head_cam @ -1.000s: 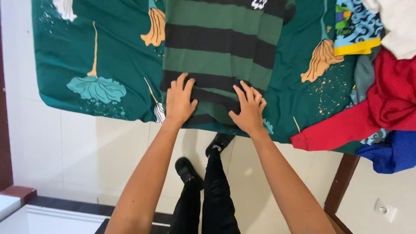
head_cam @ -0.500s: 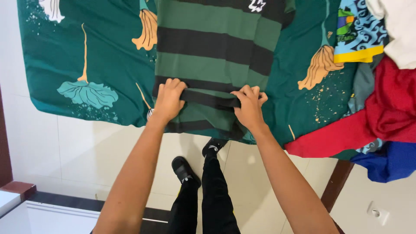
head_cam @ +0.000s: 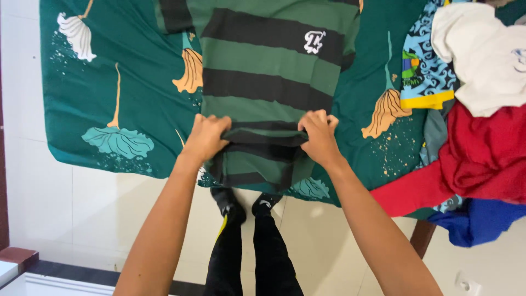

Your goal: The recorder spreads a shirt on a bed, selects a hanger from a wardrobe, puts the shirt on the hanger, and hangs it up.

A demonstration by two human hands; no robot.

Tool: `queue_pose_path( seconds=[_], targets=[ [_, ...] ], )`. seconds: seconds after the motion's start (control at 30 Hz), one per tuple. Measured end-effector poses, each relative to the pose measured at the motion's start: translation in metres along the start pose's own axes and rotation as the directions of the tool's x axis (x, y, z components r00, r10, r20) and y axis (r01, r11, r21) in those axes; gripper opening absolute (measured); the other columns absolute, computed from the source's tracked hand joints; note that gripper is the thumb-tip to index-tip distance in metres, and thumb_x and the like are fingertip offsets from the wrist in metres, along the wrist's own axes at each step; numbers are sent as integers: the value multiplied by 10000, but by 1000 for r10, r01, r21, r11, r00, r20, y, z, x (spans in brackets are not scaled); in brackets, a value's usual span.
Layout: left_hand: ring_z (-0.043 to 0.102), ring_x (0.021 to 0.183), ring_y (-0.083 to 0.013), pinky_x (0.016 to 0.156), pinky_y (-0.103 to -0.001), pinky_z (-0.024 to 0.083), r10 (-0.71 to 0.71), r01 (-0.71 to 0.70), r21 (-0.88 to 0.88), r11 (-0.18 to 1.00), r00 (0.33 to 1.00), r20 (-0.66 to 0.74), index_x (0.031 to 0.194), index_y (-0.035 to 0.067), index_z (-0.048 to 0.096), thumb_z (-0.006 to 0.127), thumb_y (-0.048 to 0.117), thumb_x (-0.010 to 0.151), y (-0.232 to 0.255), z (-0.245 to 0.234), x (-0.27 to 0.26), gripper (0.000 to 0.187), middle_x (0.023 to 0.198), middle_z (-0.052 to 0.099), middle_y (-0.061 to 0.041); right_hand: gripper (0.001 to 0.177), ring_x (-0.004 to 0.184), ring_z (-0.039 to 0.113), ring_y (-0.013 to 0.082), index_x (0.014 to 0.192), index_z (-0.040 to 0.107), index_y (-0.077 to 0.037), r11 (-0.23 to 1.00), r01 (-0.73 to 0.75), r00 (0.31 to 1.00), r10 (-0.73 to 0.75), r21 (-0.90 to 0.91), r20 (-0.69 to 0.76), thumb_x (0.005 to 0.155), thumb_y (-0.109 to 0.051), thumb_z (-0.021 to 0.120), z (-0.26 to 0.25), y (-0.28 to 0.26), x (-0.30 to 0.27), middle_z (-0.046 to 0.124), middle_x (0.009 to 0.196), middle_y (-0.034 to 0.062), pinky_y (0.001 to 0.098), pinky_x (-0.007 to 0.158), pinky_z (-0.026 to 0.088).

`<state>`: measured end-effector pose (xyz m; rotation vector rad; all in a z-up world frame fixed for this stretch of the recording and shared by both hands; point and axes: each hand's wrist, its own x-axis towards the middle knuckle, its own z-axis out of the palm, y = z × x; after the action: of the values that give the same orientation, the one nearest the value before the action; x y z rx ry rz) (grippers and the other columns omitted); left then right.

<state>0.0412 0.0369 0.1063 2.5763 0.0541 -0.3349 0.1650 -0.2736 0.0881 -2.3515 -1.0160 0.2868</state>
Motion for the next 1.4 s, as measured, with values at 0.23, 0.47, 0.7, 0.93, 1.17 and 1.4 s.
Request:
queue_pose_path(
  seconds=[0.23, 0.47, 0.7, 0.93, 1.17, 1.4],
  targets=[
    [635, 992, -339, 792, -444, 467, -5, 6, 5, 1000, 984, -176, 967, 100, 632, 846, 49, 602, -25, 15, -3, 426, 975, 688, -99, 428, 1038, 518, 248, 937, 580, -130, 993, -117, 990, 118, -13, 74, 592, 92, 703, 23, 15, -2, 553, 915, 21, 458, 979, 264],
    [658, 782, -421, 674, -512, 499, -12, -13, -128, 992, 982, -189, 903, 60, 551, 877, 142, 698, -34, -7, 20, 393, 798, 665, -144, 443, 1025, 512, 265, 928, 570, -126, 991, -130, 991, 130, -6, 19, 562, 85, 704, 10, 9, 20, 531, 940, 16, 447, 971, 277],
    [666, 898, -368, 798, -484, 459, -55, 63, 11, 998, 929, -366, 971, 92, 518, 805, 25, 637, -47, -36, 77, 446, 845, 660, -103, 470, 1049, 534, 256, 959, 611, -153, 981, -137, 954, 94, -134, -283, 560, 65, 728, -12, 14, 70, 553, 966, 1, 459, 983, 279],
    [521, 1202, -359, 945, -527, 377, -186, 187, -25, 982, 937, -297, 1324, 147, 552, 943, 262, 569, -12, -61, 106, 858, 1263, 565, -150, 805, 1183, 434, 335, 1278, 588, -144, 914, -367, 910, 316, -170, -267, 557, -212, 939, -19, -9, 103, 508, 1244, 75, 554, 942, 237],
    [345, 1421, -443, 1061, -544, 356, -237, 247, -3, 969, 928, -287, 1485, 182, 468, 910, 393, 711, 1, -1, 74, 917, 1667, 142, -189, 1079, 1343, 343, 366, 1529, 403, -139, 880, -435, 897, 405, -192, -178, 666, -523, 925, 18, -12, 72, 333, 1539, 118, 586, 1035, 205],
    [305, 1469, -464, 1051, -527, 426, -271, 279, -11, 960, 919, -287, 1577, 207, 406, 895, 254, 708, -6, 40, 66, 997, 1696, 54, -231, 1115, 1352, 308, 404, 1583, 278, -140, 829, -513, 858, 490, -224, -152, 722, -512, 880, 60, -6, 53, 195, 1647, 178, 620, 1022, 192]
  ],
)
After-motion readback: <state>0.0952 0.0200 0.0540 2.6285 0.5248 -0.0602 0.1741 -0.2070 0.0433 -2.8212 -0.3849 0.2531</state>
